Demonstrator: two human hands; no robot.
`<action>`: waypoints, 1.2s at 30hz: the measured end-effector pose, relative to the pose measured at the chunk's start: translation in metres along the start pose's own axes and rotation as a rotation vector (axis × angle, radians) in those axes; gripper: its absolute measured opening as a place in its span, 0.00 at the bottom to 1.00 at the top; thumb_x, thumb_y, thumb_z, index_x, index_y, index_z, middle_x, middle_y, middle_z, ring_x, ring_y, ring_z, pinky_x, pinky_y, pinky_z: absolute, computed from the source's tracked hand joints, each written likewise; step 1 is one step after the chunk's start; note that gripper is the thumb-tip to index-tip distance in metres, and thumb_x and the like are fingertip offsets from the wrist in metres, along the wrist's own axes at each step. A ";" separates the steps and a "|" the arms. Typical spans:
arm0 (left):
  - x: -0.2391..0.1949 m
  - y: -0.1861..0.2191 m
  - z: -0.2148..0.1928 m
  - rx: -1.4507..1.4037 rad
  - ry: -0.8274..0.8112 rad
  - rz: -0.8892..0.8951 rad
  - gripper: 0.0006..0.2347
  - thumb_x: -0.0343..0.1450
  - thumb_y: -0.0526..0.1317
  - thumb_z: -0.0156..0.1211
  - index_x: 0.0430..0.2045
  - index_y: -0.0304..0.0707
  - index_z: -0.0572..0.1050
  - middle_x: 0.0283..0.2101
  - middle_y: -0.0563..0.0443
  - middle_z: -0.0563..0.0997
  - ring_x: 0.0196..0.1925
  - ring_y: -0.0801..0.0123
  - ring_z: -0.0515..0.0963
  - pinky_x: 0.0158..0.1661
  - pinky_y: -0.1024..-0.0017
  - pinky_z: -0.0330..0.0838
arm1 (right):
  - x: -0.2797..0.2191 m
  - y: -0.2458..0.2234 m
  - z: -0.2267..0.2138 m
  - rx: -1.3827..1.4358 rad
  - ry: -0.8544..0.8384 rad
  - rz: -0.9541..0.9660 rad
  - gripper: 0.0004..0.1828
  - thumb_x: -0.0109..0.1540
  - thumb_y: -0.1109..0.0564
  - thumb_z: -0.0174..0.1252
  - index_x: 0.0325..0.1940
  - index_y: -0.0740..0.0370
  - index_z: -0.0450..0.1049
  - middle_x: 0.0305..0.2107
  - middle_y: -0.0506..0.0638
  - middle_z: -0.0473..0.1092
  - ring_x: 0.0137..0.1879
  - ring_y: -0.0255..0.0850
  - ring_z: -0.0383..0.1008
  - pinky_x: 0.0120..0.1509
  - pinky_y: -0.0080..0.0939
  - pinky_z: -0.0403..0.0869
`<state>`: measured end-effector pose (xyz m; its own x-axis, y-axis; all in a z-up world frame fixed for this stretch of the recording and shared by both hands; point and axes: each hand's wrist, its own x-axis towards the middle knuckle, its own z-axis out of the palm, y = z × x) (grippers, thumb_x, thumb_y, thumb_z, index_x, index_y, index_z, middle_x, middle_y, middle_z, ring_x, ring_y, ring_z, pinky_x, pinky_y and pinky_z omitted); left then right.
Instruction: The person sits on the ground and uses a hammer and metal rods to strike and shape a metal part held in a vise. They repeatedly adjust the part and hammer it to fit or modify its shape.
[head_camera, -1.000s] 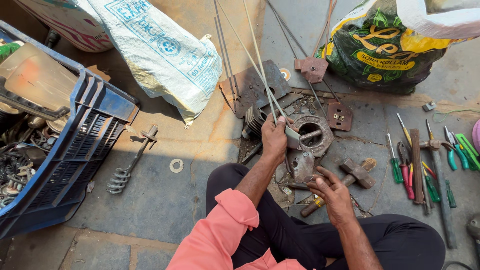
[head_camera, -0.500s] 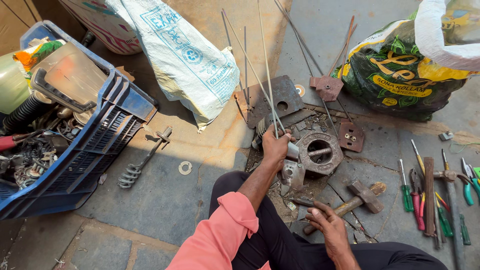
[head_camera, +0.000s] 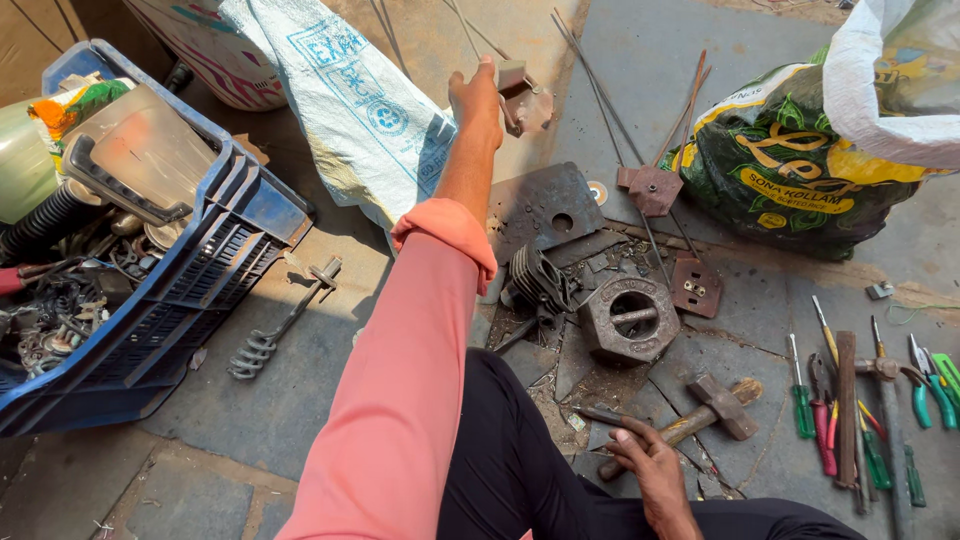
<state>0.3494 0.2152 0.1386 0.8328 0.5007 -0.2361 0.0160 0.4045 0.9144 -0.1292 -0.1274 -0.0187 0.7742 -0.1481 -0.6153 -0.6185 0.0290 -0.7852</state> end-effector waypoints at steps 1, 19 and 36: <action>0.010 0.008 0.003 0.054 0.062 -0.032 0.31 0.74 0.43 0.64 0.68 0.28 0.57 0.57 0.37 0.71 0.51 0.59 0.76 0.47 0.62 0.72 | 0.006 -0.004 0.004 -0.005 0.014 0.010 0.35 0.61 0.49 0.61 0.68 0.70 0.67 0.51 0.66 0.77 0.55 0.52 0.80 0.59 0.48 0.75; -0.190 -0.151 -0.076 -0.039 -0.047 -0.183 0.14 0.73 0.40 0.57 0.52 0.36 0.76 0.47 0.51 0.81 0.47 0.68 0.78 0.43 0.68 0.71 | 0.003 -0.014 0.015 -0.169 0.021 -0.110 0.29 0.62 0.52 0.62 0.65 0.69 0.71 0.46 0.59 0.78 0.51 0.44 0.79 0.54 0.44 0.77; -0.176 -0.118 -0.075 -0.102 0.036 -0.174 0.14 0.73 0.40 0.56 0.52 0.38 0.73 0.50 0.51 0.79 0.52 0.66 0.77 0.49 0.64 0.69 | 0.044 -0.091 -0.023 -0.311 0.263 -0.316 0.25 0.64 0.52 0.63 0.63 0.65 0.74 0.33 0.46 0.73 0.40 0.33 0.74 0.45 0.36 0.76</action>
<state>0.1601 0.1365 0.0472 0.8021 0.4428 -0.4008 0.1000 0.5621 0.8210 -0.0421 -0.1596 0.0276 0.8946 -0.3466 -0.2820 -0.4014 -0.3465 -0.8478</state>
